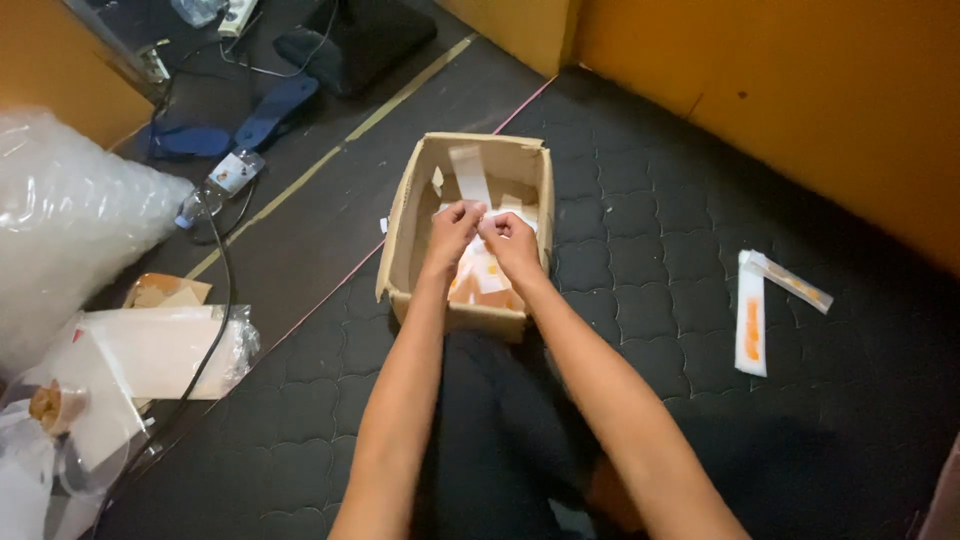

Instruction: Inserting thin paper strips into clear plastic sleeves.

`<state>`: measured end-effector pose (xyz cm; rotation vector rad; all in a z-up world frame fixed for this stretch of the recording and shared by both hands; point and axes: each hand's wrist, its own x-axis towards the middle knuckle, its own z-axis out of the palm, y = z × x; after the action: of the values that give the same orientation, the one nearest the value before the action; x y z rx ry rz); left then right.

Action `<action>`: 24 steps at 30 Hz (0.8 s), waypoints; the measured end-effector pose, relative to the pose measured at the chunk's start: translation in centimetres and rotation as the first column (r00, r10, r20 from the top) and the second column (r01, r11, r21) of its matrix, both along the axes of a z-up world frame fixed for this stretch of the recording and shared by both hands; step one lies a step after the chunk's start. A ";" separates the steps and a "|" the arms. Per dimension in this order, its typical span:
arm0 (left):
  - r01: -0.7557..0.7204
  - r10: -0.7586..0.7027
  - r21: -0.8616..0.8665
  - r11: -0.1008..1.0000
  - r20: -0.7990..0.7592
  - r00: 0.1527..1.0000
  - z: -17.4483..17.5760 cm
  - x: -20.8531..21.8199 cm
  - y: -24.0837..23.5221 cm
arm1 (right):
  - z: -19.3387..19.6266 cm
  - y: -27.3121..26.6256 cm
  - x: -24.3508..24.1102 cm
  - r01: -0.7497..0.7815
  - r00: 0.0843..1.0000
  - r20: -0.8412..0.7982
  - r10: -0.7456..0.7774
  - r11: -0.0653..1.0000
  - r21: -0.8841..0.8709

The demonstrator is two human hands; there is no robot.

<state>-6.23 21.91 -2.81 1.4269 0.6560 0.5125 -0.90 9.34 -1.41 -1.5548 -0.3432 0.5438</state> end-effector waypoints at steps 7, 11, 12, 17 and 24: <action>0.243 -0.244 0.021 0.970 0.084 0.966 8.3 -0.7 -7.8 | 10.0 -9.9 -2.3 -0.122 0.988 -0.064 0.138 0.971 0.205; 0.463 -0.479 0.176 0.869 0.062 0.876 7.4 -1.3 -13.6 | 5.0 -18.6 1.7 -0.218 0.970 -0.090 0.224 0.973 0.077; 0.536 -0.559 0.218 0.816 0.059 0.827 7.4 -1.9 -15.5 | 2.8 -20.9 2.6 -0.198 0.977 -0.071 0.199 0.980 0.026; 0.737 -0.737 0.029 0.675 0.010 0.675 9.7 -4.5 -22.3 | 5.1 -28.3 0.7 -0.022 1.000 -0.005 0.022 0.999 -0.045; 0.776 -0.799 -0.229 0.587 -0.013 0.601 5.6 -5.6 -27.5 | 9.8 -31.0 -1.8 -0.009 1.000 0.020 0.014 0.976 -0.218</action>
<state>-11.78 -5.55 2.75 1.3964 0.0876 -0.3568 -2.71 -21.62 8.37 -1.7719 -0.3174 0.5894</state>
